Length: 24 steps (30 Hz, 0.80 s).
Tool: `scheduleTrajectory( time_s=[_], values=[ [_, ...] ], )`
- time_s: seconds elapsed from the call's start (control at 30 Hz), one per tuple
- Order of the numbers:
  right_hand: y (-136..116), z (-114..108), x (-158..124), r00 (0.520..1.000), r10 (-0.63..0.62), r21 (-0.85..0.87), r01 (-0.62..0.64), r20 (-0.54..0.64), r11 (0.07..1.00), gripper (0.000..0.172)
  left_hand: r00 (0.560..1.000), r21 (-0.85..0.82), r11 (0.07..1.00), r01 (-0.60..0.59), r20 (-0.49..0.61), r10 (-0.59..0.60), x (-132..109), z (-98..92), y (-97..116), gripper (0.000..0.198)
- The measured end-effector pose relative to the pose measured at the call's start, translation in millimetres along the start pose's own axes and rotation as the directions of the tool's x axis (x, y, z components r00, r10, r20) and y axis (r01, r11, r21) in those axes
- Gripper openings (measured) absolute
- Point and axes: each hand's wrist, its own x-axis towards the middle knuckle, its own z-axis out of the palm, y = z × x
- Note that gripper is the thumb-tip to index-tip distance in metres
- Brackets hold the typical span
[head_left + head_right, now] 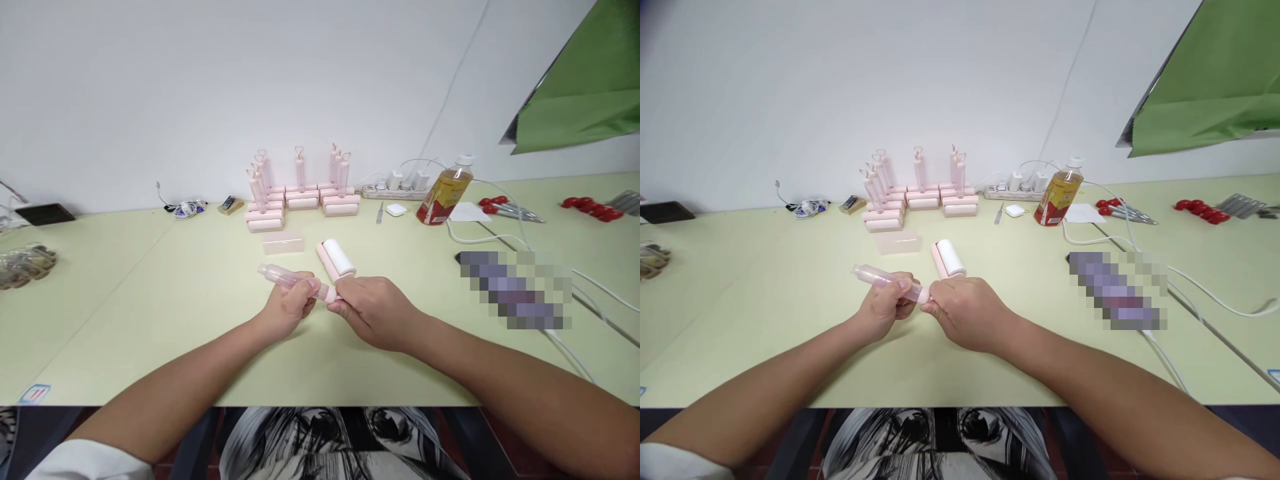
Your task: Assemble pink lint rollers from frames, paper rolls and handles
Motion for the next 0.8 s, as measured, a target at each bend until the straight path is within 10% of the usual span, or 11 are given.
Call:
scheduleTrajectory(
  time_s=[0.8],
  values=[
    [-7.0, 5.3, -1.9, 0.999, 0.040, 0.162, -0.034, -0.035, 0.986, 0.032, 0.999, -0.161, 0.987, 0.028, -0.023, -0.032, -4.0, 8.4, -3.9, 0.046]
  ],
)
